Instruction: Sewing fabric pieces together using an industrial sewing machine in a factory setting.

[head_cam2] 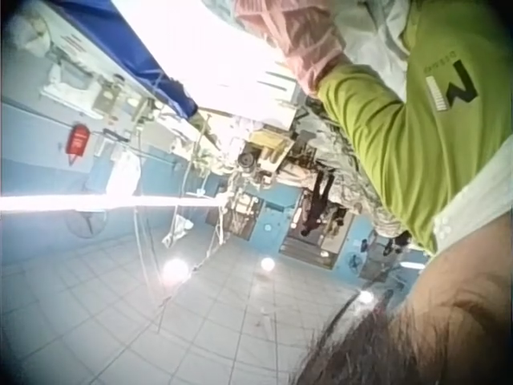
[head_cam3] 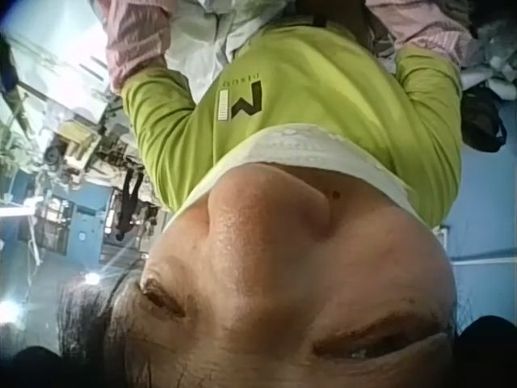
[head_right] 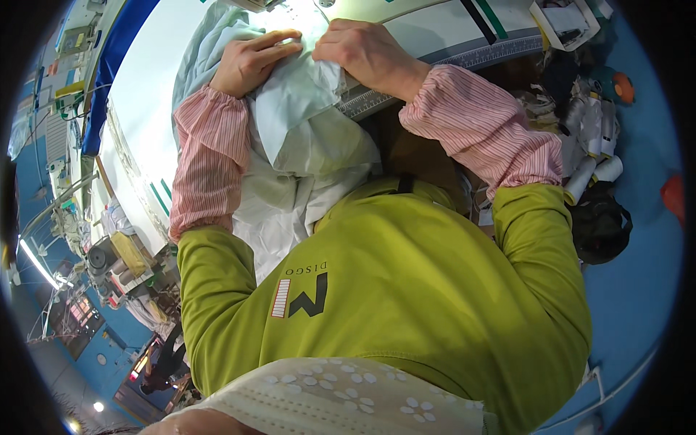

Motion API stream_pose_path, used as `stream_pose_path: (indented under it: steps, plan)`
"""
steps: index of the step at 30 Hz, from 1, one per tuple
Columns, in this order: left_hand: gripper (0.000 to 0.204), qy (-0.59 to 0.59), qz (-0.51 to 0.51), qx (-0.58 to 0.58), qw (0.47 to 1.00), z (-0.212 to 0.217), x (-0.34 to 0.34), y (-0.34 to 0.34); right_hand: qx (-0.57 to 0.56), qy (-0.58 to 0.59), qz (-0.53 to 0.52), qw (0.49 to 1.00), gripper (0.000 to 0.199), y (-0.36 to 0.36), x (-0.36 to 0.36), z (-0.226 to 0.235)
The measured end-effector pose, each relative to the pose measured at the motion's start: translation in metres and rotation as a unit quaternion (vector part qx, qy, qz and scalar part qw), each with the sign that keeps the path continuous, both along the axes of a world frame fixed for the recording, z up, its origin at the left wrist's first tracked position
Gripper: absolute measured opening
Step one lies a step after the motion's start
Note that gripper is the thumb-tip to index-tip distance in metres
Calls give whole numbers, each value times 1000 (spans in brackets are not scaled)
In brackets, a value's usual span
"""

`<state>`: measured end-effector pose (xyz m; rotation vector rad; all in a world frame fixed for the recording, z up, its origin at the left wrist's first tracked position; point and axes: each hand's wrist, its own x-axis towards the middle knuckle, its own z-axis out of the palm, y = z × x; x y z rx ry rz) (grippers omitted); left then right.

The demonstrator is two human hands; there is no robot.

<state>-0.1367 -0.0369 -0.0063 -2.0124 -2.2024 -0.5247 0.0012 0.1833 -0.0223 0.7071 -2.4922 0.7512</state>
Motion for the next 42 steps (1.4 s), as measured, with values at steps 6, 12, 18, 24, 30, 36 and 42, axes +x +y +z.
stream_pose_path:
  steps: [6,12,18,24,30,36,42]
  plan:
    - [24,27,26,24,999,-2,-26,-2,-4,11,-32,999,16,-7,-20,2]
    - [39,46,-31,-58,997,14,1,0,6,8,-48,999,17,-10,24,-2]
    - [24,-99,-25,-94,990,32,50,2,14,31,-101,994,20,-22,61,-5]
    - [44,-71,54,-44,995,16,79,5,8,52,-122,991,20,-27,78,-10]
    - [41,-40,50,-43,997,12,83,10,-8,37,-100,994,20,-19,81,-9]
    - [40,-43,43,-49,997,23,87,15,-86,43,-99,990,20,-9,61,11]
    - [36,-50,31,-34,998,23,86,15,-16,-43,-62,997,20,-3,33,5]
